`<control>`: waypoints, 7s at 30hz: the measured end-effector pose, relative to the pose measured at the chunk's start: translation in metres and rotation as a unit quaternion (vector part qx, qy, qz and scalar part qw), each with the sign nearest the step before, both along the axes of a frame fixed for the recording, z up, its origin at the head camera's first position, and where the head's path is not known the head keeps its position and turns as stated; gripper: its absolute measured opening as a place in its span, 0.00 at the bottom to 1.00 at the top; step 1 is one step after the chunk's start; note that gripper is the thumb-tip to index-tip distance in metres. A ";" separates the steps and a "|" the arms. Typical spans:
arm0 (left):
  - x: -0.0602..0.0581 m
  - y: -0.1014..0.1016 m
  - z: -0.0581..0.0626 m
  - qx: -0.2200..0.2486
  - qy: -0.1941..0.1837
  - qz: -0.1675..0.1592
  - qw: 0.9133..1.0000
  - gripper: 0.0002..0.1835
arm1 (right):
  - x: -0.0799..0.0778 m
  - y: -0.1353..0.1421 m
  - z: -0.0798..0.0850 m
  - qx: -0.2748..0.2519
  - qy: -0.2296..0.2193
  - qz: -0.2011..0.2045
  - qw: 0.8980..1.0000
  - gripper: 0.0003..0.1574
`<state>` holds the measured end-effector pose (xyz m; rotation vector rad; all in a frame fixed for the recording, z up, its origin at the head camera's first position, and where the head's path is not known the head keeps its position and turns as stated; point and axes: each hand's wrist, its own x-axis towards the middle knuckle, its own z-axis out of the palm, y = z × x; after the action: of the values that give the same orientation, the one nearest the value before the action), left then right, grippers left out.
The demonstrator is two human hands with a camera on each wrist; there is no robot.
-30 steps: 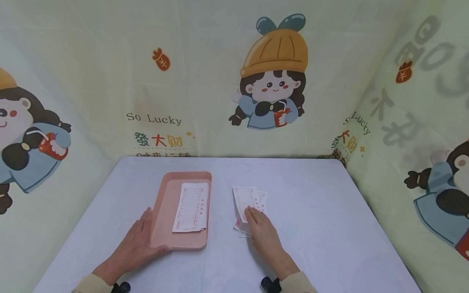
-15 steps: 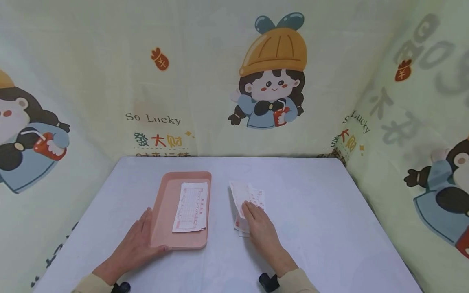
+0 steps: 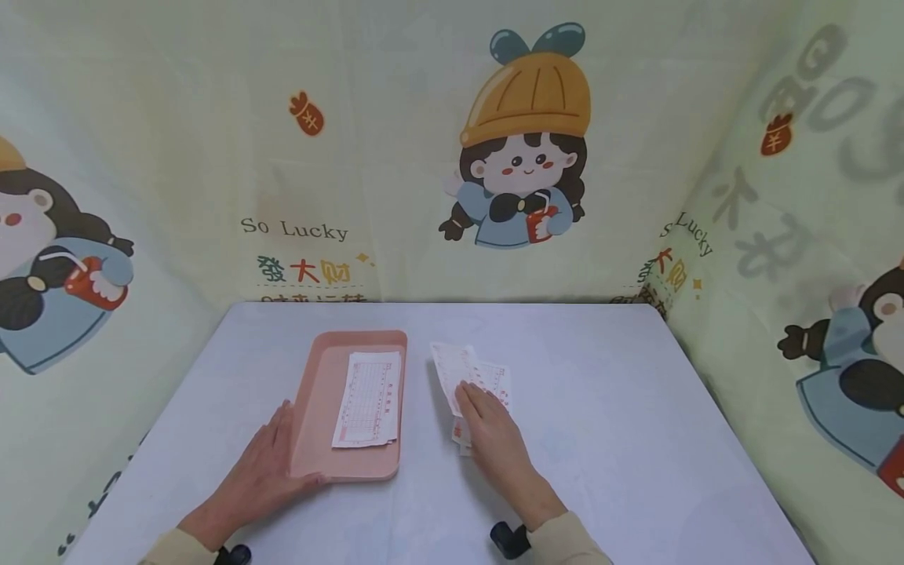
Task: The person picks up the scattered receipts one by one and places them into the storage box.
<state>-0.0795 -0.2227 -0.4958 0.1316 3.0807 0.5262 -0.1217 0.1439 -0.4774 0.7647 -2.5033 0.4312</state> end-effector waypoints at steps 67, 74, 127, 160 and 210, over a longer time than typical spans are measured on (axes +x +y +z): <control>0.000 -0.003 0.001 -0.021 0.033 -0.020 0.999 0.70 | -0.005 -0.130 0.026 0.135 -0.077 0.033 0.987 0.34; 0.000 -0.001 0.004 -0.041 0.039 -0.024 0.998 0.70 | -0.006 -0.143 0.015 0.162 -0.059 0.009 0.985 0.33; 0.000 0.004 -0.005 -0.050 0.089 -0.036 0.994 0.71 | 0.002 -0.038 -0.003 0.006 -0.119 -0.030 0.992 0.30; -0.001 0.006 -0.005 -0.052 0.085 -0.033 0.995 0.71 | 0.004 0.007 -0.024 0.015 -0.141 -0.075 0.987 0.35; -0.001 0.008 -0.007 -0.047 0.093 -0.029 0.994 0.69 | 0.009 0.011 -0.030 0.053 -0.160 -0.084 0.982 0.31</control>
<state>-0.0807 -0.2142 -0.5023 0.2822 3.2627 0.3861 -0.1123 0.1547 -0.5071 0.5505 -2.8843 0.3878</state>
